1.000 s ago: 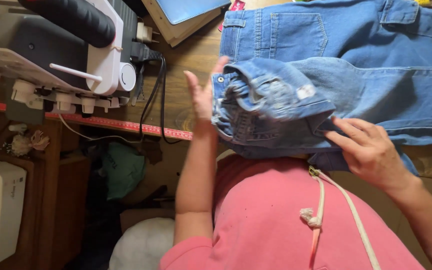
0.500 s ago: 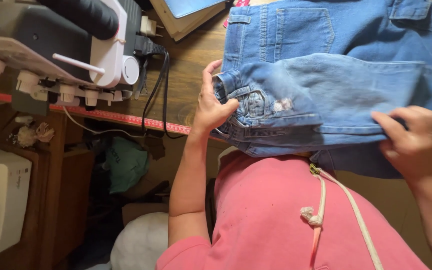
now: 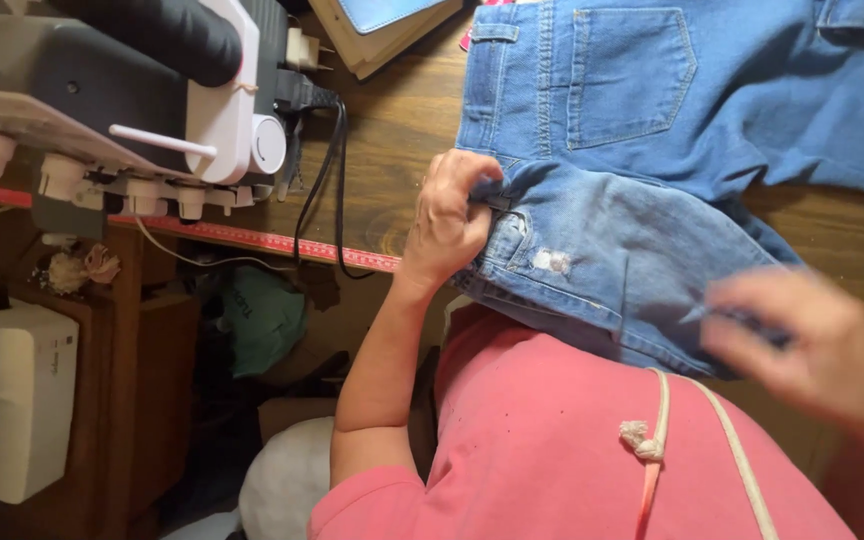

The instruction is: Removing a brand label from denim jeans using small scissors and then inspecting the garment for quality.

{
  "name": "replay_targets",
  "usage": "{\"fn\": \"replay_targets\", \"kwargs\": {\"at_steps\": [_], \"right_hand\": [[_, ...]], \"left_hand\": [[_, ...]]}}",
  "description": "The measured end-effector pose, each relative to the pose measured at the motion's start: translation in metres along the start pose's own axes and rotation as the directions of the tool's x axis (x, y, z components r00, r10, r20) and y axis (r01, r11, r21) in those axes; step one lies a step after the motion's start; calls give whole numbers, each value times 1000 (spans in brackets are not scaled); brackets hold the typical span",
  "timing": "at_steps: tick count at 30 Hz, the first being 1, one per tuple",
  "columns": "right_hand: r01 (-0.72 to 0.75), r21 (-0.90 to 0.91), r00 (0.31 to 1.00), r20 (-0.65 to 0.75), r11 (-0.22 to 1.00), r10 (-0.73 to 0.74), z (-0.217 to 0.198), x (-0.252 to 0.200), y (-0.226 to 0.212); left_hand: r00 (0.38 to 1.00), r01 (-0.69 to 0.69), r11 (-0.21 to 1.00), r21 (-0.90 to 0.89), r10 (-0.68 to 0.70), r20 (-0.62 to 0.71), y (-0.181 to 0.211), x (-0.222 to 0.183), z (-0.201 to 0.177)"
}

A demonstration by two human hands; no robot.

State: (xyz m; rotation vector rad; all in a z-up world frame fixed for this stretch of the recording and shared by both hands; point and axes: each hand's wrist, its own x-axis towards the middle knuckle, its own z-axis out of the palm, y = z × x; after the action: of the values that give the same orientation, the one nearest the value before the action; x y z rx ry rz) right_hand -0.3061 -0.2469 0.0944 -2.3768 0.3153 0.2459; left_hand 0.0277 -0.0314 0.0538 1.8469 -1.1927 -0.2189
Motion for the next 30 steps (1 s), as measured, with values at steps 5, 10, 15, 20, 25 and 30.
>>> {"fn": "replay_targets", "kwargs": {"at_steps": [5,10,15,20,25,30], "right_hand": [[-287,-282,827,-555,915,88,35,78,2],[-148,-121,632,-775,982,0,70,52,-18],[-61,-66,669,-743,996,-8,56,42,-40],[-394,274,809,-350,877,473,20,47,-34],[-288,540,869,-199,791,453,18,71,-42],[-251,656,838,-220,712,499,23,76,-46]], "left_hand": [[946,-302,953,10,301,-125,0,-14,6],[881,-418,906,63,422,-216,15,-28,-1],[872,-434,899,-48,407,-272,14,-35,2],[940,-332,911,-244,299,-163,21,-32,-5],[941,-64,952,-298,-41,-335,39,-27,5],[884,310,950,32,-276,-376,28,-27,6]]}}
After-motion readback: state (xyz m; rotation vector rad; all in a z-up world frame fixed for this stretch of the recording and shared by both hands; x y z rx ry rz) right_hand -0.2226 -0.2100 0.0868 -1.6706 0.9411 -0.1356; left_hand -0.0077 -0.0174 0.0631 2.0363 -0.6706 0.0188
